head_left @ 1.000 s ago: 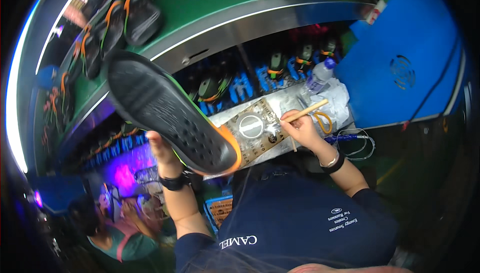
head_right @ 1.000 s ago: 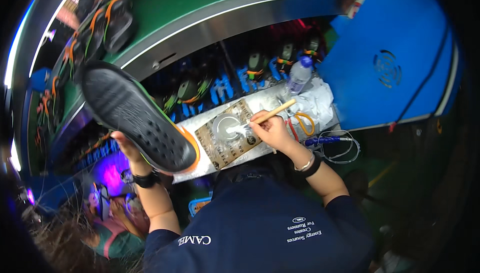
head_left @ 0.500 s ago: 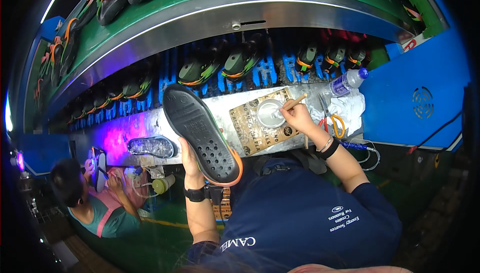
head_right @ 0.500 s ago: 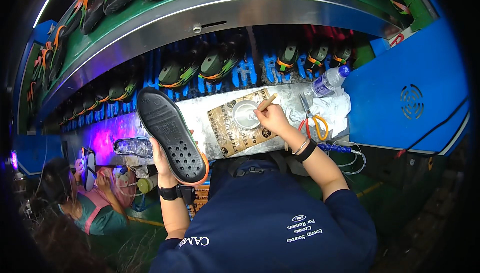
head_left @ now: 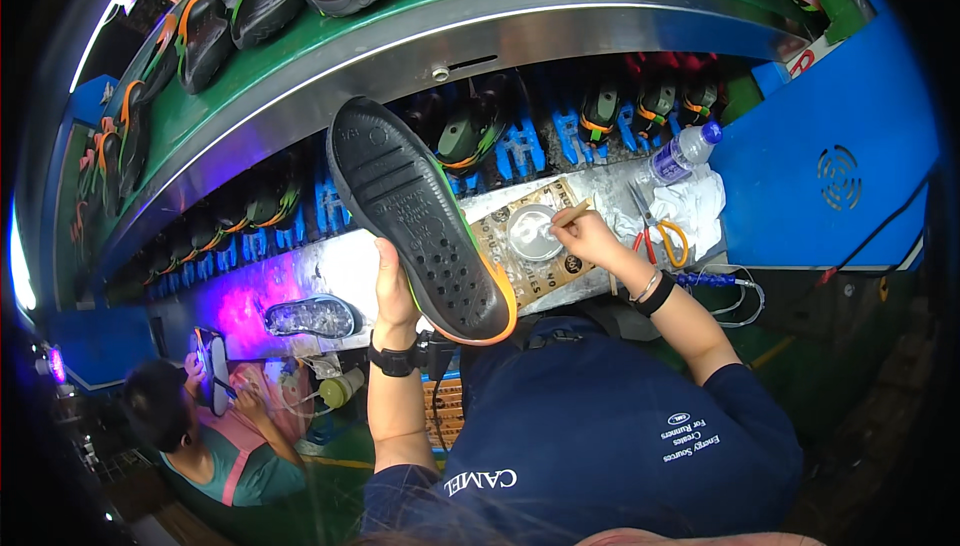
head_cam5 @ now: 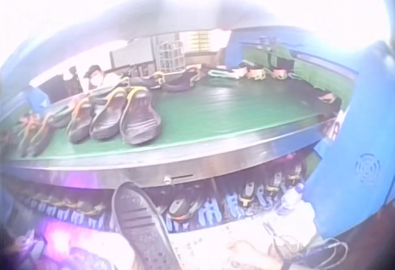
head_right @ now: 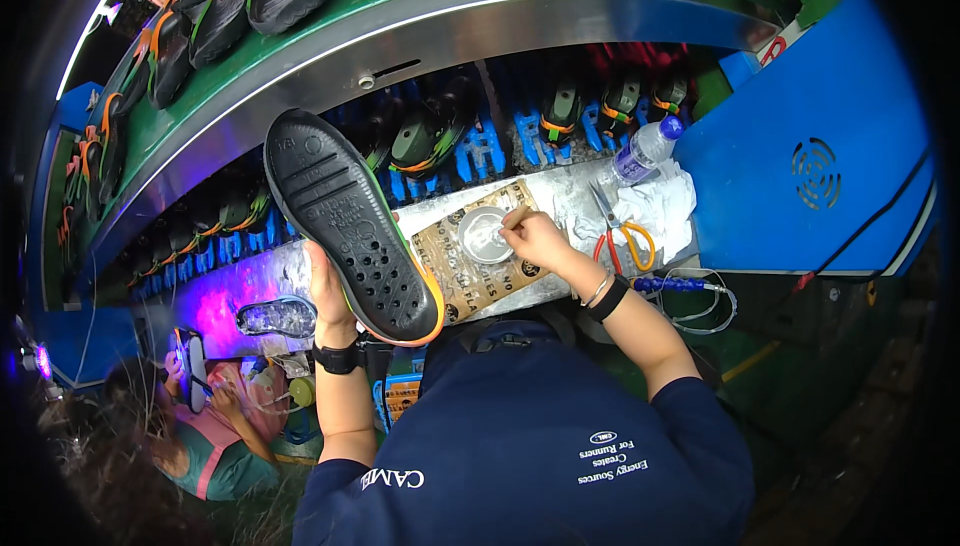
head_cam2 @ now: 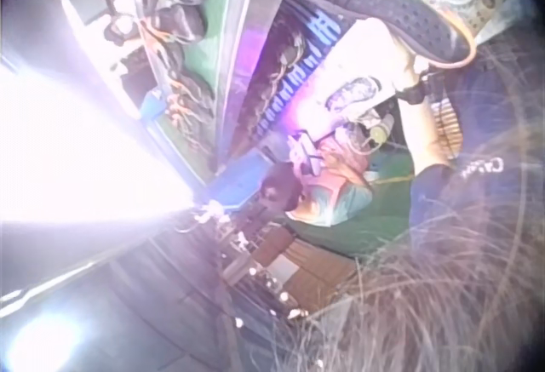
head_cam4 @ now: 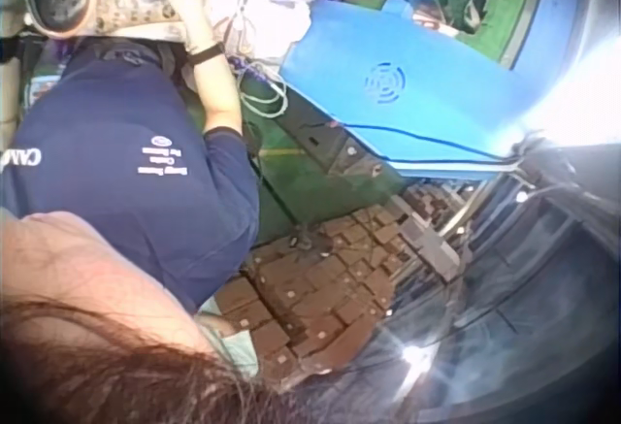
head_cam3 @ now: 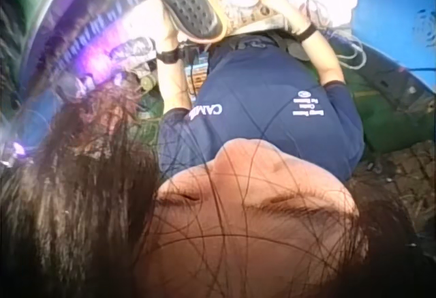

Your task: The person applies liquid to the edges of shoe soles using a brush and then places each sole onto a conveyor belt. This process is repeated for several soles, alternating between brushing the liquid and setting them on the belt.

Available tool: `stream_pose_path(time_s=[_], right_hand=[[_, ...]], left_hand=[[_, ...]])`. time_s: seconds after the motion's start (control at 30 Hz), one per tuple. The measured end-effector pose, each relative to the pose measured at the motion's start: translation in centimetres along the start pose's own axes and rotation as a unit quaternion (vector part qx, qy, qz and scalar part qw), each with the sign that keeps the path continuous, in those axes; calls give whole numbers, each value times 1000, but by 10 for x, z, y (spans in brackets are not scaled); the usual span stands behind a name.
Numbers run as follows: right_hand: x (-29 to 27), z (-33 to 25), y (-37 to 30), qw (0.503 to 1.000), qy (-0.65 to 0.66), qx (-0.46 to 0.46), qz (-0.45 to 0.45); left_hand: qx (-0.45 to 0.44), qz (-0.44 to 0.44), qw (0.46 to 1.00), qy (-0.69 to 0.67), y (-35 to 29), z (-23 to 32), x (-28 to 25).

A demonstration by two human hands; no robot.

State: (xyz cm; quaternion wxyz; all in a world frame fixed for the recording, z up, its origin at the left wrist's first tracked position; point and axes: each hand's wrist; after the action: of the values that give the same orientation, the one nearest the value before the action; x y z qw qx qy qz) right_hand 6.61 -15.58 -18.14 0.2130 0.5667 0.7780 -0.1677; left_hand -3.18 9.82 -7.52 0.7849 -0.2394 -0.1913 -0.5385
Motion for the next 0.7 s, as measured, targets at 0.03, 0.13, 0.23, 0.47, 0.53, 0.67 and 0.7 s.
stream_pose_path(time_s=[0.03, 0.13, 0.23, 0.47, 0.53, 0.67, 0.7], right_hand=[[0, -3, 0, 1000, -10, 15, -6], [-11, -13, -2, 999, 12, 30, 29], [-24, -26, -3, 995, 71, 23, 67], [-54, -90, -19, 942, 326, -16, 80], [-67, -112, -29, 936, 348, -4, 52], [-64, -119, -36, 959, 278, -59, 16], [-65, -119, -37, 958, 279, -60, 18]], left_hand=[[0, 0, 1000, 1, 0, 0, -1], [8, 40, 998, 49, 0, -1, -5], [49, 60, 990, 120, 0, 4, -4], [180, -14, 965, 191, 12, 27, 28], [182, -42, 960, 208, 14, 31, 36], [201, -90, 944, 244, 14, 34, 51], [212, -99, 938, 257, 14, 35, 54]])
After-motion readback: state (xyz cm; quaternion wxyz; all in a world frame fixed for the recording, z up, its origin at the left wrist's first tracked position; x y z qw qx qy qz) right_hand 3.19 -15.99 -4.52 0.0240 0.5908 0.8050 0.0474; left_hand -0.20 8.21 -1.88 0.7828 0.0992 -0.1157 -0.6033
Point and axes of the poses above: each hand's wrist, its own y-axis towards the middle knuckle, its own x-axis out of the palm, z = x × y, and after that the axes turned 14 degrees about z, right-handed
